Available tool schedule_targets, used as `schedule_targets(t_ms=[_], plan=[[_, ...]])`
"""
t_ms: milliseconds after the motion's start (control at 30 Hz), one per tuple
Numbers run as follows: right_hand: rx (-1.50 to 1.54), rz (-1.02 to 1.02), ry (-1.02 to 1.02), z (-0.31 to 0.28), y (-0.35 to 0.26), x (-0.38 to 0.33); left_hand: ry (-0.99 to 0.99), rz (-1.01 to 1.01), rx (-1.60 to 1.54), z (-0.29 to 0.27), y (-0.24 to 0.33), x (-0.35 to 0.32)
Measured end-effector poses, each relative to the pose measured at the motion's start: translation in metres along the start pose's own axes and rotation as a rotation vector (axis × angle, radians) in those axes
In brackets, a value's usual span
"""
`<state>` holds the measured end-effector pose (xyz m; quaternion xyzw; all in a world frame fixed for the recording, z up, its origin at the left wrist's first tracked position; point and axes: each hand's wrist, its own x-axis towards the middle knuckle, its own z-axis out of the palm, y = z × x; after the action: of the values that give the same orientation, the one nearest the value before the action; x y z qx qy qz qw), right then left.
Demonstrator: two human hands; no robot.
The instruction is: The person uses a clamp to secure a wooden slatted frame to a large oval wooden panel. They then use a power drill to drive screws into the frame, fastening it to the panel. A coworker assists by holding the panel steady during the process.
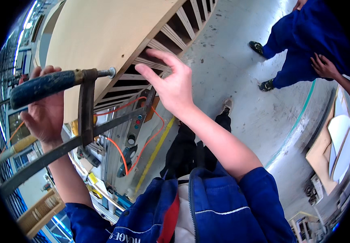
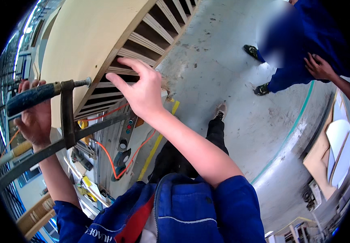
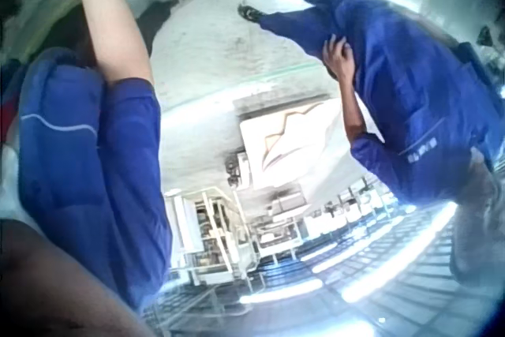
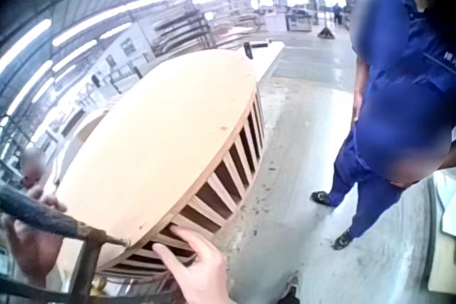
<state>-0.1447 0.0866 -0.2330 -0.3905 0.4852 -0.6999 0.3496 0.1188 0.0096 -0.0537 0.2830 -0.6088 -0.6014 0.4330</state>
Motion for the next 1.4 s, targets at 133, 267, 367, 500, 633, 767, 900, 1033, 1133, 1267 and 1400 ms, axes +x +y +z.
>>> schedule_targets(t_ms=[133, 267, 367, 500, 633, 767, 900, 1033, 1133, 1267, 1400], plan=[[0.088, 0.063, 0.074, 0.011, 0.008, 0.009, -0.580, -0.046, -0.007, 0.012, 0.002, 0.062], [0.036, 0.073, 0.140, 0.029, 0.010, 0.004, -0.990, -0.051, -0.096, 0.023, -0.006, 0.109], [0.199, 0.140, 0.125, 0.029, 0.013, 0.002, -1.152, -0.007, -0.200, 0.035, -0.011, 0.127], [0.143, 0.164, 0.137, 0.025, 0.013, 0.000, -1.183, 0.018, -0.154, 0.048, -0.016, 0.128], [-0.122, -0.138, 0.282, 0.034, 0.000, -0.028, -0.989, 0.115, -0.106, 0.051, -0.018, 0.113], [-0.006, -0.333, -0.045, 0.059, -0.018, -0.081, -0.866, 0.157, -0.049, 0.054, -0.017, 0.103], [-0.021, -0.225, -0.169, 0.094, -0.016, -0.108, -0.728, 0.181, 0.036, 0.060, -0.015, 0.090], [-0.138, -0.228, -0.126, 0.117, -0.007, -0.111, -0.481, 0.250, 0.067, 0.063, -0.016, 0.072], [-0.164, -0.206, -0.096, 0.124, -0.005, -0.109, -0.412, 0.234, 0.048, 0.068, -0.017, 0.070], [-0.132, -0.204, -0.122, 0.124, -0.005, -0.105, -1.081, 0.143, -0.120, 0.081, -0.020, 0.114], [-0.152, -0.270, -0.139, 0.122, -0.002, -0.098, -1.746, -0.151, -0.402, 0.090, -0.023, 0.164]])
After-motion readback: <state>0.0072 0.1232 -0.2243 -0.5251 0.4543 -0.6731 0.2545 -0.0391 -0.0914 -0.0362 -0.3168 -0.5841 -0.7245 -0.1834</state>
